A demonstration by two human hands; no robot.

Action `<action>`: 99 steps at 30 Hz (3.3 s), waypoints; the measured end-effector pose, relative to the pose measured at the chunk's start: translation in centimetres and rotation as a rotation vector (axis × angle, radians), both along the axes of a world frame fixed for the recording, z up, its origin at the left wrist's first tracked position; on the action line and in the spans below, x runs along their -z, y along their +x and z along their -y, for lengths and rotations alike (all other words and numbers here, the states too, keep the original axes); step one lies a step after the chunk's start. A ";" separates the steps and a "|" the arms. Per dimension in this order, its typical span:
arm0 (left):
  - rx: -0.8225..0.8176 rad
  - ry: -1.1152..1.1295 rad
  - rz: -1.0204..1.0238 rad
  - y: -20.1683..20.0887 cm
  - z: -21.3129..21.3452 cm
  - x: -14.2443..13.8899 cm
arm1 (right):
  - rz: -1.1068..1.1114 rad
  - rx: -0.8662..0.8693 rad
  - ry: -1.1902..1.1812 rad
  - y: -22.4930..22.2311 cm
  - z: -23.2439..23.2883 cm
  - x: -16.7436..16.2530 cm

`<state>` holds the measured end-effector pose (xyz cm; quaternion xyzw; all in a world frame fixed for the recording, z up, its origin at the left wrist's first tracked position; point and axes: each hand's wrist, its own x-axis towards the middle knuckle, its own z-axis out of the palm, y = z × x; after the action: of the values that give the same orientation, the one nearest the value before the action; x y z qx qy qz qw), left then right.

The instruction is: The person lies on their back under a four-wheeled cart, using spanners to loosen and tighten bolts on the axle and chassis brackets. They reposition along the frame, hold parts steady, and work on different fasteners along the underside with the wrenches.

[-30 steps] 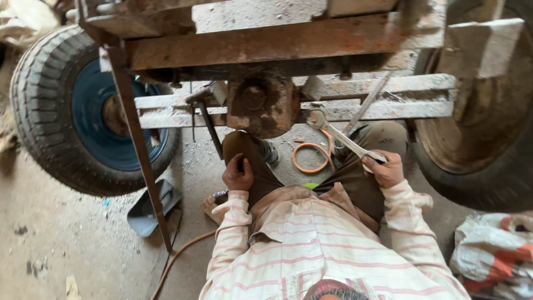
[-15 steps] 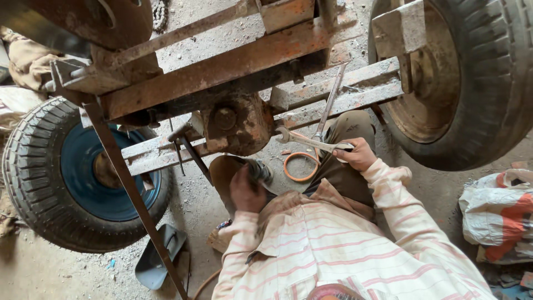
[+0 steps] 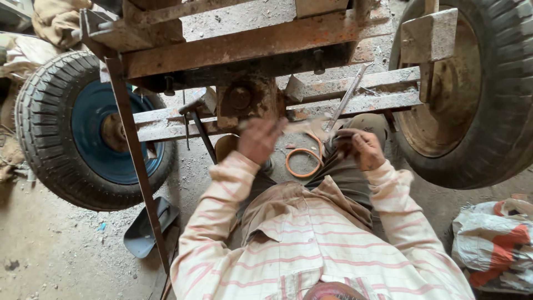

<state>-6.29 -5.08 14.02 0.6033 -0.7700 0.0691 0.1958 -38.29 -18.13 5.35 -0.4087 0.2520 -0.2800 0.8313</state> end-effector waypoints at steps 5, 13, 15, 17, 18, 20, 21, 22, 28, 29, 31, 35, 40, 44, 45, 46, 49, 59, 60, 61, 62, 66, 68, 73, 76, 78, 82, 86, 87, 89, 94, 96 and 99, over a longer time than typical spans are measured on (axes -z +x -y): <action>-0.151 -0.142 0.169 8.6 4.4 -4.8 | -0.422 0.256 -0.438 -1.5 0.1 2.4; -0.108 -0.054 0.213 14.8 11.4 -9.3 | -0.611 0.484 -0.904 -0.5 -1.4 3.6; -0.130 -0.043 0.177 14.6 12.0 -8.3 | -0.631 0.483 -0.881 -0.6 -1.3 3.2; -0.196 -0.065 0.152 14.3 12.2 -7.2 | -0.624 0.488 -0.902 -0.7 -1.1 2.9; -0.205 -0.070 0.141 14.3 12.2 -6.8 | -0.611 0.494 -0.928 -0.7 -1.1 2.9; -0.226 -0.068 0.112 14.3 12.0 -6.2 | -0.615 0.489 -0.940 -0.7 -1.0 2.8; -0.231 -0.067 0.139 14.4 12.0 -6.0 | -0.625 0.483 -0.938 -0.7 -1.0 2.8; -0.236 -0.073 0.167 14.5 12.0 -6.0 | -0.634 0.482 -0.940 -0.7 -1.0 2.8; -0.353 -0.115 0.157 14.3 12.0 -5.2 | -0.610 0.494 -0.968 -0.6 -1.1 2.6; -0.380 -0.145 0.178 14.2 12.0 -4.9 | -0.613 0.497 -0.966 -0.6 -1.1 2.6; -0.423 -0.150 0.165 14.0 12.0 -4.4 | -0.619 0.496 -0.966 -0.9 -1.2 2.7; -0.438 -0.185 0.143 14.0 11.8 -3.9 | -0.599 0.499 -0.961 -1.4 -1.4 3.1; -0.471 -0.143 0.100 13.7 12.3 -4.8 | -0.614 0.514 -0.979 -1.6 -1.1 3.2; -0.276 -0.234 0.106 11.6 15.0 -5.6 | -0.669 0.460 -1.041 -2.3 0.1 1.7; -0.276 -0.155 0.077 10.8 16.1 -5.6 | -0.750 0.445 -1.110 -2.6 0.6 1.2; -0.275 -0.078 0.047 10.1 17.1 -5.4 | -0.833 0.428 -1.181 -3.0 1.1 0.7; -0.424 0.094 0.034 8.8 19.0 -4.5 | -0.933 0.320 -1.518 -3.8 2.1 0.0; -0.291 -0.143 0.034 9.5 20.4 -3.4 | -0.943 0.080 -1.417 -1.0 6.7 3.2; -0.283 -0.188 0.041 9.3 20.7 -3.5 | -0.931 0.066 -1.398 -0.5 7.6 3.4; -0.273 -0.234 0.050 9.1 21.0 -3.7 | -0.918 0.054 -1.378 0.1 8.5 3.5; -0.318 -0.175 0.003 8.9 21.2 -3.9 | -0.945 0.030 -1.344 0.7 9.3 3.6; -0.344 -0.140 -0.012 8.8 23.1 -5.1 | -1.029 -0.133 -1.228 3.3 13.0 3.4; -0.368 -0.072 -0.048 8.9 23.4 -5.8 | -1.072 -0.261 -1.168 4.4 14.1 3.1; -0.411 0.144 -0.147 9.8 24.0 -6.6 | -1.211 -0.447 -0.995 5.7 15.3 2.2; -0.409 0.334 -0.227 10.0 24.9 -8.1 | -1.364 -0.673 -0.832 5.6 14.7 0.8; -0.379 0.434 -0.262 9.5 25.5 -10.9 | -1.301 -0.493 -0.863 5.6 13.7 -1.1; -0.300 0.461 -0.082 7.3 26.4 -21.4 | -1.296 0.011 -0.545 4.6 10.9 -5.9; -0.179 -0.092 -0.033 7.7 30.8 -34.7 | -1.448 0.412 -0.298 1.6 11.2 -10.6; -0.167 -0.131 -0.011 8.2 33.4 -37.4 | -1.467 0.502 -0.278 0.6 12.2 -11.4; -0.168 0.188 0.258 8.8 37.1 -45.1 | -1.378 0.587 -0.308 -1.0 15.5 -12.2; 0.214 0.257 0.326 8.2 55.0 -47.4 | -1.418 0.315 -0.165 -2.1 26.1 -12.5; 0.326 0.318 0.316 7.2 59.3 -46.2 | -1.422 0.199 0.023 -2.4 29.8 -13.0; 0.438 0.177 0.470 6.2 61.2 -45.0 | -1.352 0.097 0.146 -2.8 33.5 -14.1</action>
<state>-0.08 -66.29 59.06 0.4058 -0.9085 0.0954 -0.0303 -41.07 -51.65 19.50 -0.4246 0.7525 0.0176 0.5031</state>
